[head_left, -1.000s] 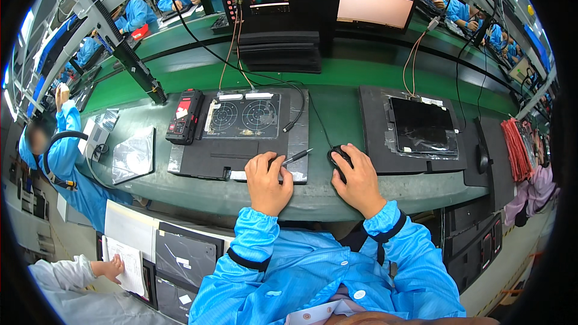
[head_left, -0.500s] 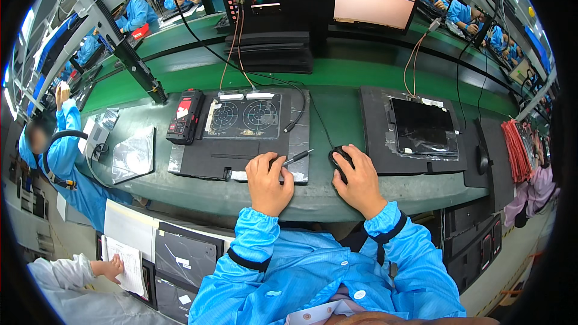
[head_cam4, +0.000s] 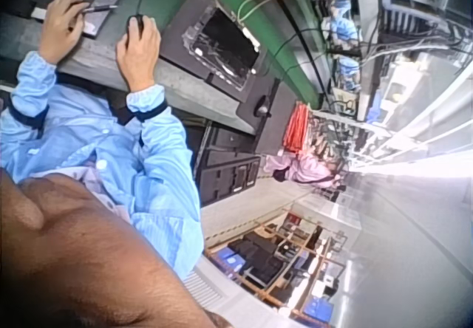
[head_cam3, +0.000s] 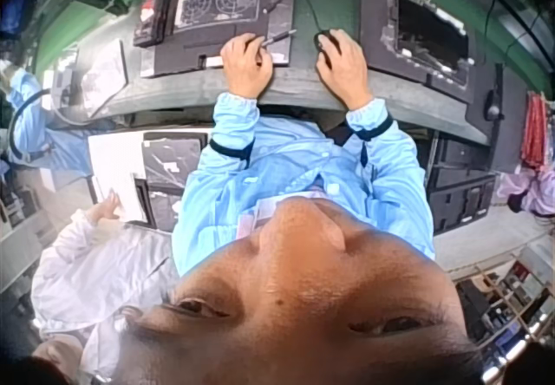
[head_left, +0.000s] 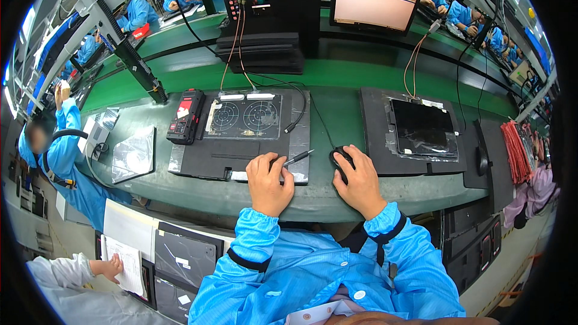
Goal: Testing and labeling electronic tablets at a factory workstation.
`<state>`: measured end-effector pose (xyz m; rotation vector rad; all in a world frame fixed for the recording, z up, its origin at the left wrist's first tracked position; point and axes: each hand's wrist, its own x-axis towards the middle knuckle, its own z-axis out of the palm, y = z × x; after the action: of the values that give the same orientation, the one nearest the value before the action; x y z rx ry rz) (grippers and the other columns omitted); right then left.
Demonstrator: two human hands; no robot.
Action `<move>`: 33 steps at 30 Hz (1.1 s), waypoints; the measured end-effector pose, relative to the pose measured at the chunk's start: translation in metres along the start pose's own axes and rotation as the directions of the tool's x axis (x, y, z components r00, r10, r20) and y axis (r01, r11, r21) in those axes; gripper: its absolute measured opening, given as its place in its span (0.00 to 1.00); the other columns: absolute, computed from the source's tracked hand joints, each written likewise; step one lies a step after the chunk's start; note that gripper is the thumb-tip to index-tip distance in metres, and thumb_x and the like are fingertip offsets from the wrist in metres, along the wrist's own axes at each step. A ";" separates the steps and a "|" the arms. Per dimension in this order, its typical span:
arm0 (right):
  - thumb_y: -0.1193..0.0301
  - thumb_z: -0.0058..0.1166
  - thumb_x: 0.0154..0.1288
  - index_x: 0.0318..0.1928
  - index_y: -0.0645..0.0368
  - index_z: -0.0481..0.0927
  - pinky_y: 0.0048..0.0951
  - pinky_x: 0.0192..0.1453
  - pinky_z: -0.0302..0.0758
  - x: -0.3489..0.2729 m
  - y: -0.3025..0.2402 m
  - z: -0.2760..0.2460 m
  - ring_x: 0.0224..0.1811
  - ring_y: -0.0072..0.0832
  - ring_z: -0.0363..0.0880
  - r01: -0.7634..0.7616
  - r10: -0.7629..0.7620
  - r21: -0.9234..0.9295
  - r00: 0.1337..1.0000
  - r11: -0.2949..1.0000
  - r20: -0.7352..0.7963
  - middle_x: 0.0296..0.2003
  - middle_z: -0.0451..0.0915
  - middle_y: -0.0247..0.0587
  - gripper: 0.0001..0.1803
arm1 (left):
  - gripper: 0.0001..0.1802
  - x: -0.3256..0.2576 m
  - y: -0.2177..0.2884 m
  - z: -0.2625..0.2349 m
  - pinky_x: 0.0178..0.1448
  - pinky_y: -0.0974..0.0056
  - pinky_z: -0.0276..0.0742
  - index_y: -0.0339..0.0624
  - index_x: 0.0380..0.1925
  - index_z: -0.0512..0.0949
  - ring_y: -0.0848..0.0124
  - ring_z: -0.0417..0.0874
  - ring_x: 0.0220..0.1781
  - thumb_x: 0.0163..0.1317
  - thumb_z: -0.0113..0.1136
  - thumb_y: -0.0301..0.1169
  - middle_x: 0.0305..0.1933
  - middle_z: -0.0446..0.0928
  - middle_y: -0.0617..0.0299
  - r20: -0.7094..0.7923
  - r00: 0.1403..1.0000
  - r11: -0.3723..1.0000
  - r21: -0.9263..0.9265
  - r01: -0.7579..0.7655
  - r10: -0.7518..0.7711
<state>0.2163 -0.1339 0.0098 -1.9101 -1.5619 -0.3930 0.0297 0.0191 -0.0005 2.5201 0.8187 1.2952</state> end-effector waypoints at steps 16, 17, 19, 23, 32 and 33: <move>0.73 0.65 0.58 0.63 0.61 0.78 0.55 0.69 0.73 -0.001 0.000 0.002 0.68 0.57 0.75 -0.023 0.024 0.006 1.000 1.000 -0.020 0.61 0.76 0.55 0.29 | 0.15 0.002 0.000 0.000 0.61 0.49 0.72 0.40 0.42 0.86 0.51 0.80 0.55 0.52 0.66 0.22 0.50 0.80 0.54 -0.008 1.000 1.000 -0.022 -0.004 0.004; 0.74 0.66 0.58 0.62 0.61 0.79 0.54 0.70 0.74 0.000 0.000 0.001 0.68 0.56 0.75 -0.032 0.032 -0.003 0.999 0.999 -0.012 0.62 0.77 0.55 0.29 | 0.15 0.001 0.000 0.000 0.61 0.49 0.72 0.40 0.42 0.86 0.51 0.80 0.55 0.52 0.66 0.22 0.50 0.80 0.54 -0.008 1.000 1.000 -0.021 -0.009 0.009; 0.73 0.66 0.59 0.62 0.61 0.79 0.53 0.70 0.74 -0.001 -0.001 0.001 0.68 0.56 0.75 -0.038 0.037 -0.019 0.999 0.999 -0.004 0.62 0.77 0.54 0.28 | 0.15 0.000 -0.001 -0.001 0.61 0.49 0.72 0.40 0.43 0.86 0.52 0.80 0.55 0.53 0.66 0.22 0.50 0.81 0.55 -0.017 1.000 1.000 -0.007 -0.019 0.019; 0.74 0.66 0.58 0.62 0.61 0.79 0.53 0.70 0.74 0.002 -0.002 0.006 0.69 0.56 0.75 -0.041 0.041 0.001 0.999 0.999 -0.008 0.63 0.77 0.54 0.28 | 0.14 0.000 0.000 -0.002 0.61 0.48 0.73 0.40 0.43 0.86 0.52 0.81 0.56 0.54 0.67 0.24 0.50 0.81 0.54 -0.023 1.000 1.000 0.022 0.004 -0.003; 0.74 0.64 0.60 0.68 0.64 0.74 0.56 0.78 0.65 -0.010 0.008 0.002 0.76 0.59 0.66 -0.059 0.060 -0.074 0.998 0.995 0.005 0.70 0.70 0.61 0.34 | 0.14 -0.002 0.004 0.005 0.62 0.49 0.73 0.38 0.43 0.85 0.52 0.80 0.56 0.55 0.68 0.25 0.50 0.81 0.53 -0.068 0.998 0.999 -0.043 -0.002 -0.001; 0.74 0.64 0.60 0.68 0.64 0.74 0.56 0.78 0.65 -0.010 0.008 0.004 0.76 0.59 0.66 -0.048 0.049 -0.069 0.999 0.996 0.008 0.70 0.70 0.61 0.34 | 0.15 -0.003 0.004 0.006 0.64 0.48 0.72 0.38 0.44 0.85 0.52 0.79 0.58 0.55 0.67 0.25 0.51 0.80 0.53 -0.050 0.999 0.999 -0.047 0.004 -0.006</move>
<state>0.2208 -0.1400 -0.0015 -2.0006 -1.5232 -0.4221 0.0342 0.0147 -0.0048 2.4574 0.7955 1.3652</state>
